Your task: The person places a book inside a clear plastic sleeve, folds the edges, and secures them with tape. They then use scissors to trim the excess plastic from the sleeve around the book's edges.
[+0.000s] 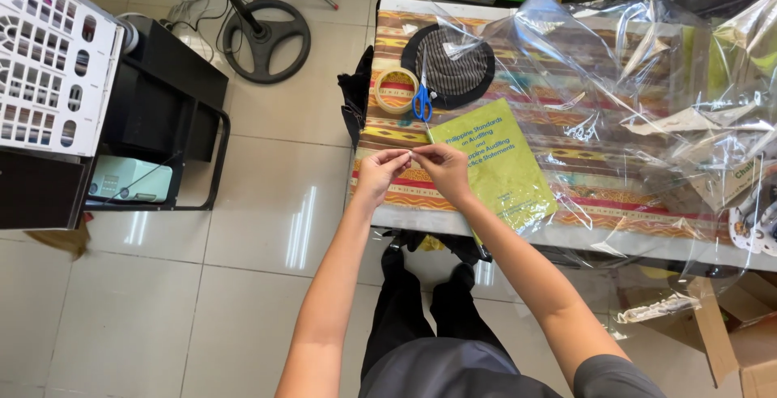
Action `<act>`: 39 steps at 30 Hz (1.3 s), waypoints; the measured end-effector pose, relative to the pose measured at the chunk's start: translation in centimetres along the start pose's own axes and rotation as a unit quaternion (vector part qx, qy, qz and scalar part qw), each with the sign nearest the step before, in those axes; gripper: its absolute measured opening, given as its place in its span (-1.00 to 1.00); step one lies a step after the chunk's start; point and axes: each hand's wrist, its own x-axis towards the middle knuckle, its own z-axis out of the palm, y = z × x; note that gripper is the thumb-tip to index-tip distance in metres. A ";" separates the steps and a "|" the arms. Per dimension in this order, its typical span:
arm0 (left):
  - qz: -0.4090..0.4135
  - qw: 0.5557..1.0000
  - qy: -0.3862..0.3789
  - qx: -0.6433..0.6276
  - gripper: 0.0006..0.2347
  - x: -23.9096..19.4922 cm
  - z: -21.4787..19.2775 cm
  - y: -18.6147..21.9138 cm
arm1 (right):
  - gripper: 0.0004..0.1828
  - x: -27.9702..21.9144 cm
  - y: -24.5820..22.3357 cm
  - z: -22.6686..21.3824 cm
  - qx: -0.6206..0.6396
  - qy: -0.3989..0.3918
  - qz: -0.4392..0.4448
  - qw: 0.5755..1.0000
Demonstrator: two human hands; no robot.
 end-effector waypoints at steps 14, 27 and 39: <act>0.162 0.939 0.178 0.246 -0.93 7.5 0.3 3.3 | -0.80 0.8 6.4 -6.7 -0.119 0.076 0.111 0.984; 0.168 0.910 0.125 0.357 -0.88 7.6 3.8 4.6 | -0.57 -3.5 10.4 -17.1 -0.441 0.216 0.018 0.871; 0.093 0.852 0.185 0.481 -0.42 7.9 7.7 -7.5 | 0.03 -2.5 9.8 -19.6 -0.456 0.154 0.158 0.862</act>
